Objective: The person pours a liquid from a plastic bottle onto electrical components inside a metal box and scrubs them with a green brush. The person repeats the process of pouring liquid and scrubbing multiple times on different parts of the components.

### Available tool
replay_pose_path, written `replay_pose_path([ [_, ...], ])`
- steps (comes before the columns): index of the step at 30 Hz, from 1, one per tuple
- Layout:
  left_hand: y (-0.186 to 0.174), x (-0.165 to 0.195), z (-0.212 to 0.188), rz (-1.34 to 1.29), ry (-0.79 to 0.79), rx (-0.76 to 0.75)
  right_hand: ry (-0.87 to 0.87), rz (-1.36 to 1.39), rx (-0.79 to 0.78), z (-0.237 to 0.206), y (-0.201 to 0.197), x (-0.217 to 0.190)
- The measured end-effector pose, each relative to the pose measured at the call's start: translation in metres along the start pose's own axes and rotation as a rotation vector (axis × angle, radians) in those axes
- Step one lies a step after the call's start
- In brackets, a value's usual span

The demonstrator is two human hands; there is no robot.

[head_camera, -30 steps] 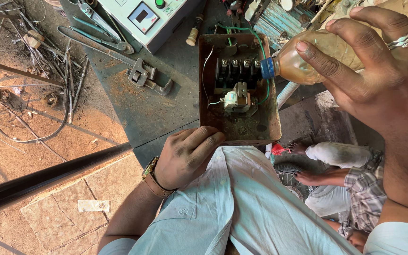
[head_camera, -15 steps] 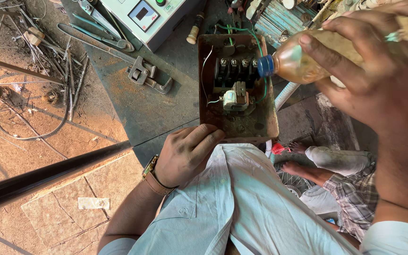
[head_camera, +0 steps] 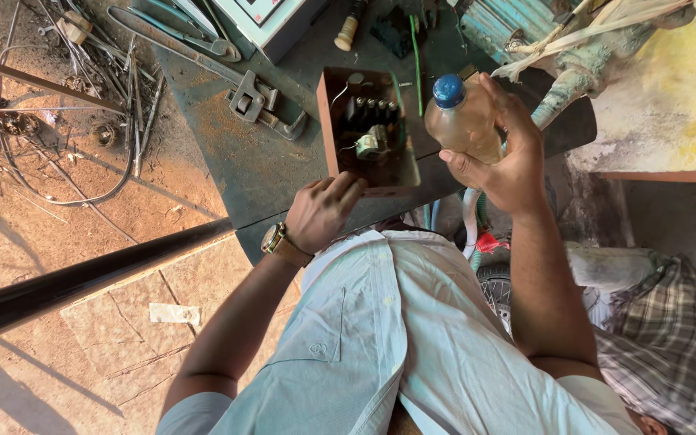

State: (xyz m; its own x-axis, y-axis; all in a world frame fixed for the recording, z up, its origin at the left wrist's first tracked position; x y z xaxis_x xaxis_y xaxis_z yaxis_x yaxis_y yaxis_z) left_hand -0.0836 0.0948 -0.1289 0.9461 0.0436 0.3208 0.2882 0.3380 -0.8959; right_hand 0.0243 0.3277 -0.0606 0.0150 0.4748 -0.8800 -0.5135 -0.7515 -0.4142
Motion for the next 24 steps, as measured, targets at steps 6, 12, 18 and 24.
replay_pose_path([
  [6, 0.041, -0.016, -0.036, 0.061, 0.072, -0.069, 0.101, 0.166, 0.043, -0.011, -0.002, 0.02],
  [12, 0.049, -0.03, -0.07, 0.133, 0.056, -0.044, 0.119, 0.119, 0.062, -0.015, -0.001, 0.026],
  [18, 0.053, -0.052, -0.084, 0.212, -0.09, 0.068, 0.117, 0.125, 0.024, -0.012, 0.002, 0.024],
  [24, 0.057, -0.069, -0.093, -0.039, -0.308, 0.121, 0.113, 0.118, 0.016, -0.013, -0.001, 0.022],
])
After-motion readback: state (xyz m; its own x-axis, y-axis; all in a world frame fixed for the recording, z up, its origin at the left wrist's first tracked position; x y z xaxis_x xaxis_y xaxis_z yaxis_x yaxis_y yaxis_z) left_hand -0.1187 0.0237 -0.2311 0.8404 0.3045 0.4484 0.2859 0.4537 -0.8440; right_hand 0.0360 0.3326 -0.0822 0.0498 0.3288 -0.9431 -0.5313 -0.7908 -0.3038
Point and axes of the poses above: each hand's wrist, its own z-axis towards the middle knuckle, its own y-axis out of the palm, x = y × z, the point moved 7 cm from there along z, towards the middle knuckle, and after that the axes turned 6 degrees about y, right-handed, at the moved point
